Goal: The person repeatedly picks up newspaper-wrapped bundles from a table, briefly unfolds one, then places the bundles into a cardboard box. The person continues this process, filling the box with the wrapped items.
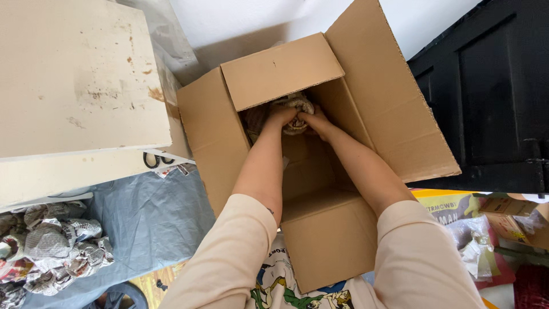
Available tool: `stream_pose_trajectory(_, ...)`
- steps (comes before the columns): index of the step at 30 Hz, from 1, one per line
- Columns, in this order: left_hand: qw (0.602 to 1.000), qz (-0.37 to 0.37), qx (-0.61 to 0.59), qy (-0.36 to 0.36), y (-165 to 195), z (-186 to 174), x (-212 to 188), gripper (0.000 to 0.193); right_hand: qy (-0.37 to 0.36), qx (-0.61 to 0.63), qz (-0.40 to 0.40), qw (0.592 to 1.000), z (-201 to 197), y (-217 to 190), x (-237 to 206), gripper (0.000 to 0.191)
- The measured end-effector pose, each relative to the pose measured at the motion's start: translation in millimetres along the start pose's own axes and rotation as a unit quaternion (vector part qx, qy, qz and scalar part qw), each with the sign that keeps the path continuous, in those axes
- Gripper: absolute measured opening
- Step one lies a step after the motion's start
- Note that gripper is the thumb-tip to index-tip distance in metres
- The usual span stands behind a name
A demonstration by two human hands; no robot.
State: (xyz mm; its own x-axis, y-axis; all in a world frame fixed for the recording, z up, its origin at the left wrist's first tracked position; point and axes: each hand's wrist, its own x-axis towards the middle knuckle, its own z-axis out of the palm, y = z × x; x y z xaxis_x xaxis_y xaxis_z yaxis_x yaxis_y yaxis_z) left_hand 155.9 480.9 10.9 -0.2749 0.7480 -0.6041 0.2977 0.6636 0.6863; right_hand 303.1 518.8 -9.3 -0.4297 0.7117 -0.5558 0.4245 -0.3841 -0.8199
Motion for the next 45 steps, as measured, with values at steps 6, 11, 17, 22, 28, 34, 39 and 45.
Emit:
stream_pose_trajectory(6,0.98,0.018,0.134,-0.143,10,-21,4,0.066,0.051,0.046,0.173,0.982,15,-4,-16,0.067)
stream_pose_trajectory(11,0.942,0.013,0.253,-0.221,5,-14,-2,0.063,0.004,0.016,0.284,0.959,20,17,-43,0.065)
stream_pose_trajectory(17,0.908,0.003,0.349,-0.231,-6,11,-2,0.06,-0.101,-0.005,0.24,0.966,22,55,-12,0.064)
stream_pose_trajectory(22,0.895,-0.001,0.393,-0.21,-7,15,3,0.057,-0.148,-0.04,0.234,0.96,29,48,7,0.064)
stream_pose_trajectory(28,0.884,0.041,0.453,-0.108,25,12,4,0.054,-0.168,-0.105,0.239,0.951,54,28,13,0.064)
stream_pose_trajectory(34,0.912,0.161,0.365,-0.094,39,-46,-42,0.051,-0.15,-0.143,0.2,0.958,54,25,23,0.063)
stream_pose_trajectory(39,0.919,0.346,0.188,-0.005,-27,-100,-142,0.044,-0.119,-0.161,0.159,0.967,50,31,29,0.063)
stream_pose_trajectory(45,0.85,0.475,0.17,0.153,-53,-102,-198,0.023,-0.129,-0.15,0.127,0.972,48,35,27,0.064)
